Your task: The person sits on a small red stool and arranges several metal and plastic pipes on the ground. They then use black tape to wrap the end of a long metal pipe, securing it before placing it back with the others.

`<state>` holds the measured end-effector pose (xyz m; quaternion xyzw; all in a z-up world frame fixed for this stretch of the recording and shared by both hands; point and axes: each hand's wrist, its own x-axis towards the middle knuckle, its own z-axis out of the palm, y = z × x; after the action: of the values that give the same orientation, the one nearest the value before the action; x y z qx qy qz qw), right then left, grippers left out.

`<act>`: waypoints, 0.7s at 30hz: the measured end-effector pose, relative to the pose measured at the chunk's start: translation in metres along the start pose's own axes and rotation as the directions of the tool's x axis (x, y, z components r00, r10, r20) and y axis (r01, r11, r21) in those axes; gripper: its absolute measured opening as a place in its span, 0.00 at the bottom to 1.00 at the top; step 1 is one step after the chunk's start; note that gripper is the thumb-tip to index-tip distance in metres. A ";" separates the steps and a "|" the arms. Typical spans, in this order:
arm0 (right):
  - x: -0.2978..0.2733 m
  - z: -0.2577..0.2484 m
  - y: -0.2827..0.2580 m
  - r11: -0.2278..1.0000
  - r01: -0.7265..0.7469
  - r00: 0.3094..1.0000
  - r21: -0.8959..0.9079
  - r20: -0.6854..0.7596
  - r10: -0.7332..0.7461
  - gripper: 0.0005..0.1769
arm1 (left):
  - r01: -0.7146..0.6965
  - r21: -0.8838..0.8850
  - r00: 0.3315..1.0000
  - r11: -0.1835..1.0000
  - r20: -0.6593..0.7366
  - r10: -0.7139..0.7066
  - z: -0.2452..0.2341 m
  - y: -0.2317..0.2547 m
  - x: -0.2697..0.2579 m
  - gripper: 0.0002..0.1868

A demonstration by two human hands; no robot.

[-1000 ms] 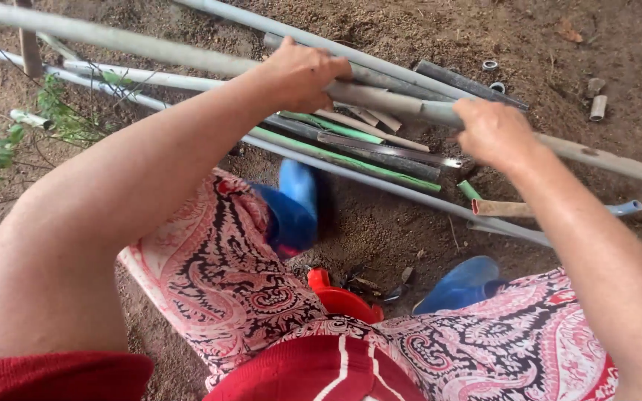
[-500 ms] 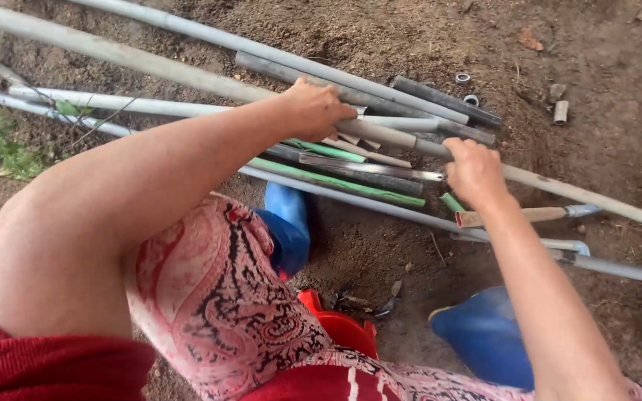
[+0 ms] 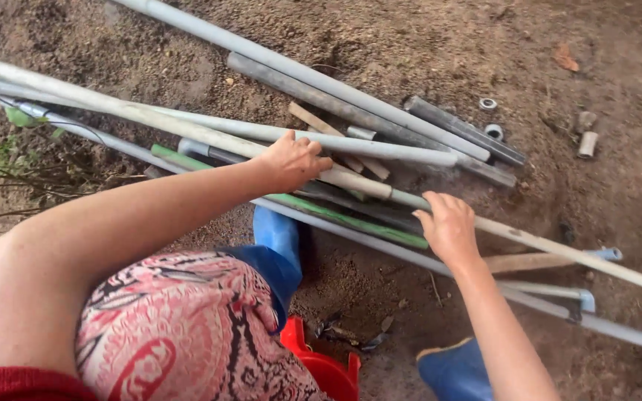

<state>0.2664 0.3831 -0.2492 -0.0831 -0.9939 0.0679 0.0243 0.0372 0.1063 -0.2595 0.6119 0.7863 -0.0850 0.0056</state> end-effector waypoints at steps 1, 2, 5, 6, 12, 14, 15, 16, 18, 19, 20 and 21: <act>0.001 -0.001 0.002 0.999 0.033 0.996 0.017 -0.087 -0.031 0.22 | 0.041 -0.092 0.998 0.995 -0.039 -0.044 -0.004 -0.004 -0.002 0.16; 0.003 -0.003 0.003 0.997 0.066 0.983 0.033 -0.173 -0.059 0.20 | 0.078 -0.183 0.993 0.980 -0.076 -0.093 -0.008 -0.009 -0.003 0.13; 0.024 -0.029 0.000 0.986 0.163 0.929 -0.037 -0.331 -0.166 0.18 | 0.215 -0.186 0.968 0.959 -0.093 -0.235 -0.004 -0.032 -0.006 0.19; 0.032 -0.029 0.002 0.982 0.185 0.927 -0.028 -0.329 -0.183 0.18 | 0.237 -0.184 0.963 0.954 -0.083 -0.256 0.001 -0.037 -0.007 0.19; 0.075 -0.043 0.002 0.954 0.286 0.912 -0.088 -0.282 -0.299 0.23 | 0.226 -0.358 0.964 0.906 -0.050 -0.260 0.005 -0.057 -0.007 0.22; 0.075 -0.030 0.012 0.959 0.246 0.929 -0.139 -0.248 -0.274 0.23 | 0.123 -0.382 0.983 0.916 -0.084 -0.166 0.017 -0.057 -0.001 0.26; 0.077 -0.030 0.008 0.957 0.258 0.927 -0.134 -0.245 -0.284 0.23 | 0.135 -0.383 0.981 0.914 -0.077 -0.178 0.009 -0.061 -0.004 0.26; 0.080 -0.029 0.005 0.966 0.252 0.931 -0.064 -0.257 -0.260 0.24 | 0.134 -0.418 0.984 0.898 -0.049 -0.170 0.002 -0.065 -0.006 0.28; 0.083 -0.032 0.002 0.973 0.229 0.943 0.000 -0.249 -0.222 0.26 | 0.117 -0.470 0.989 0.875 -0.021 -0.144 -0.013 -0.072 -0.007 0.30; 0.085 -0.034 -0.001 0.967 0.253 0.928 0.027 -0.288 -0.235 0.24 | 0.098 -0.463 0.982 0.881 -0.097 -0.160 -0.021 -0.077 -0.010 0.23; 0.087 -0.036 -0.003 0.960 0.277 0.912 0.052 -0.328 -0.245 0.23 | 0.080 -0.456 0.969 0.886 -0.173 -0.176 -0.028 -0.082 -0.012 0.17; 0.091 -0.041 -0.010 0.964 0.260 0.919 0.051 -0.320 -0.231 0.23 | 0.064 -0.464 0.972 0.884 -0.173 -0.161 -0.035 -0.088 -0.013 0.17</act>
<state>0.1777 0.3944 -0.2042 0.0338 -0.9759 0.0961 0.1928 -0.0412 0.0780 -0.2123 0.5521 0.8149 0.1650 0.0622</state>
